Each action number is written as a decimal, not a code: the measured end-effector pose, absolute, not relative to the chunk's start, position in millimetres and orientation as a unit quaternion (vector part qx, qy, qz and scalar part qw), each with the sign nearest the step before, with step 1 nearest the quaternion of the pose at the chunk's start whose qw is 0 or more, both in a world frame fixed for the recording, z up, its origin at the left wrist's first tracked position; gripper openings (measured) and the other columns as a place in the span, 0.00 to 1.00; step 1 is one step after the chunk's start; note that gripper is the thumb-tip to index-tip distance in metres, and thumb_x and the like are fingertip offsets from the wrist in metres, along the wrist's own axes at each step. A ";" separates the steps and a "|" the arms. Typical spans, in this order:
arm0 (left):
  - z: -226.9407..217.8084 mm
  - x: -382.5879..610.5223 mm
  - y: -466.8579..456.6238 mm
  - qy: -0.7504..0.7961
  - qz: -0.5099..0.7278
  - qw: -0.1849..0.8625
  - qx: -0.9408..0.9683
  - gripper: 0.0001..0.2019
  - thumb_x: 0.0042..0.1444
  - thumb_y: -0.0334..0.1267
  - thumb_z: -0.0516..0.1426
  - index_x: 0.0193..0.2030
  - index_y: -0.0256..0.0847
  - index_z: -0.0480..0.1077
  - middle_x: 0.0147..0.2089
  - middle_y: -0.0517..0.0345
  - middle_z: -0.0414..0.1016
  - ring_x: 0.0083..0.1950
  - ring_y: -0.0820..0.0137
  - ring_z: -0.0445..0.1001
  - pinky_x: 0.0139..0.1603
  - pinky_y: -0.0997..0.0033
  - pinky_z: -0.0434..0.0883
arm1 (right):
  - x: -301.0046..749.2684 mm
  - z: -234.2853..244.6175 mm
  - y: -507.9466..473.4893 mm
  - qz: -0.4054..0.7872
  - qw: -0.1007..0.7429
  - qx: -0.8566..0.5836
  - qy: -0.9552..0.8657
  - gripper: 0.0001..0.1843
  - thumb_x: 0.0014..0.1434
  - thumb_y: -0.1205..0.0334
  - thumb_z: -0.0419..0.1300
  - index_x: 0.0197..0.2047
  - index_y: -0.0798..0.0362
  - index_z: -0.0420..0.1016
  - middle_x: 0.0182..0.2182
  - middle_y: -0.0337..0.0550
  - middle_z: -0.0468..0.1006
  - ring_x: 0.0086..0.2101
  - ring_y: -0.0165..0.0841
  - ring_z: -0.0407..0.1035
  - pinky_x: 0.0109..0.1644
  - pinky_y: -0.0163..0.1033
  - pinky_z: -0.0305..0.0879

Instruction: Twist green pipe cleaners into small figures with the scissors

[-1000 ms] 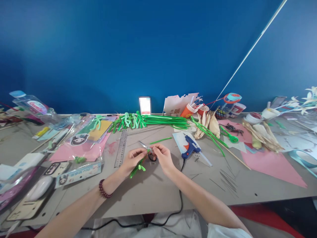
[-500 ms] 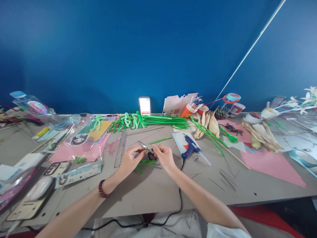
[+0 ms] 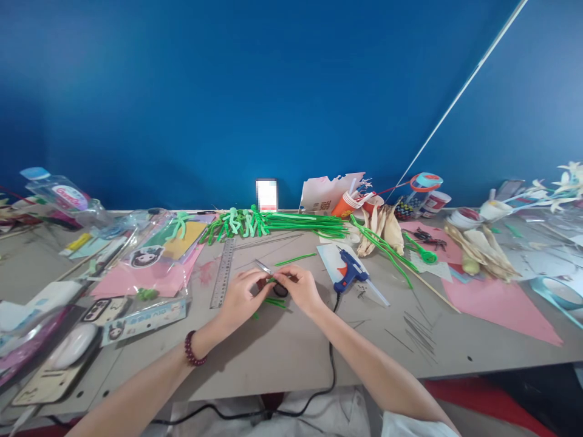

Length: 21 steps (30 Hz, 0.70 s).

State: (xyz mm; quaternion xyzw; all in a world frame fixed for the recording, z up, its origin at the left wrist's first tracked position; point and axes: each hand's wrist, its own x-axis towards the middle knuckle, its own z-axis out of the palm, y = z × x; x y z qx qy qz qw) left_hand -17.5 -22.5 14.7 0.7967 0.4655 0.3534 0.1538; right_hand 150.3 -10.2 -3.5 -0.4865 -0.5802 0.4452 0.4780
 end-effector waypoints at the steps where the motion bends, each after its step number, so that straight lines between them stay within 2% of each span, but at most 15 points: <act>1: 14.1 -17.6 -21.9 0.466 0.351 0.137 0.801 0.09 0.56 0.41 0.55 0.39 0.40 0.72 0.33 0.56 0.76 0.35 0.68 0.72 0.41 0.64 0.63 | 150.9 -3.6 -9.4 0.446 0.484 -0.496 -0.567 0.13 0.49 0.52 0.62 0.28 0.54 0.76 0.26 0.41 0.75 0.27 0.31 0.68 0.31 0.35 0.64; 4: 11.3 -18.0 -19.4 0.454 0.346 0.101 0.815 0.08 0.56 0.40 0.55 0.38 0.41 0.72 0.35 0.55 0.77 0.37 0.67 0.73 0.44 0.62 0.62 | 152.5 -3.6 -7.1 0.452 0.503 -0.517 -0.525 0.15 0.48 0.49 0.61 0.29 0.54 0.74 0.20 0.37 0.70 0.21 0.28 0.62 0.25 0.33 0.59; 8: 8.9 -17.6 -18.7 0.426 0.336 0.087 0.836 0.06 0.58 0.37 0.54 0.35 0.42 0.72 0.35 0.58 0.78 0.37 0.68 0.74 0.49 0.60 0.60 | 152.5 -4.5 -7.0 0.452 0.522 -0.530 -0.493 0.17 0.47 0.48 0.63 0.27 0.54 0.72 0.17 0.34 0.66 0.19 0.26 0.57 0.22 0.32 0.55; 11: 10.1 -18.1 -20.7 0.407 0.363 0.058 0.836 0.08 0.57 0.37 0.54 0.42 0.43 0.71 0.40 0.56 0.78 0.42 0.67 0.73 0.55 0.58 0.58 | 151.7 -4.2 -7.8 0.482 0.550 -0.513 -0.450 0.17 0.46 0.47 0.64 0.28 0.54 0.71 0.17 0.33 0.67 0.18 0.25 0.58 0.22 0.32 0.56; 14: 11.3 -21.5 -19.1 0.425 0.443 0.063 0.787 0.15 0.56 0.38 0.54 0.51 0.42 0.67 0.48 0.51 0.74 0.51 0.63 0.69 0.58 0.57 0.58 | 151.5 -0.5 -7.6 0.542 0.589 -0.467 -0.376 0.17 0.46 0.49 0.65 0.29 0.53 0.69 0.18 0.34 0.69 0.20 0.26 0.62 0.24 0.32 0.60; 16: 10.1 -25.5 -13.0 0.455 0.514 0.132 0.715 0.18 0.58 0.41 0.53 0.55 0.42 0.64 0.53 0.49 0.69 0.55 0.62 0.67 0.57 0.57 0.60 | 151.5 3.2 -7.1 0.575 0.610 -0.435 -0.328 0.16 0.45 0.51 0.67 0.29 0.53 0.69 0.20 0.33 0.69 0.22 0.26 0.65 0.25 0.31 0.61; 18: 7.2 -29.9 -3.0 0.474 0.571 0.249 0.622 0.18 0.60 0.44 0.49 0.55 0.43 0.62 0.54 0.48 0.68 0.53 0.63 0.68 0.55 0.59 0.64 | 151.3 6.4 -6.6 0.592 0.627 -0.414 -0.291 0.16 0.42 0.54 0.68 0.28 0.53 0.69 0.21 0.33 0.69 0.23 0.27 0.66 0.25 0.32 0.63; 21: 2.2 -35.2 12.6 0.437 0.556 0.495 0.505 0.21 0.60 0.52 0.43 0.47 0.42 0.68 0.42 0.48 0.75 0.42 0.62 0.75 0.45 0.59 0.70 | 150.9 7.7 -5.9 0.601 0.641 -0.399 -0.264 0.15 0.40 0.56 0.70 0.28 0.53 0.71 0.22 0.34 0.71 0.23 0.27 0.68 0.26 0.33 0.65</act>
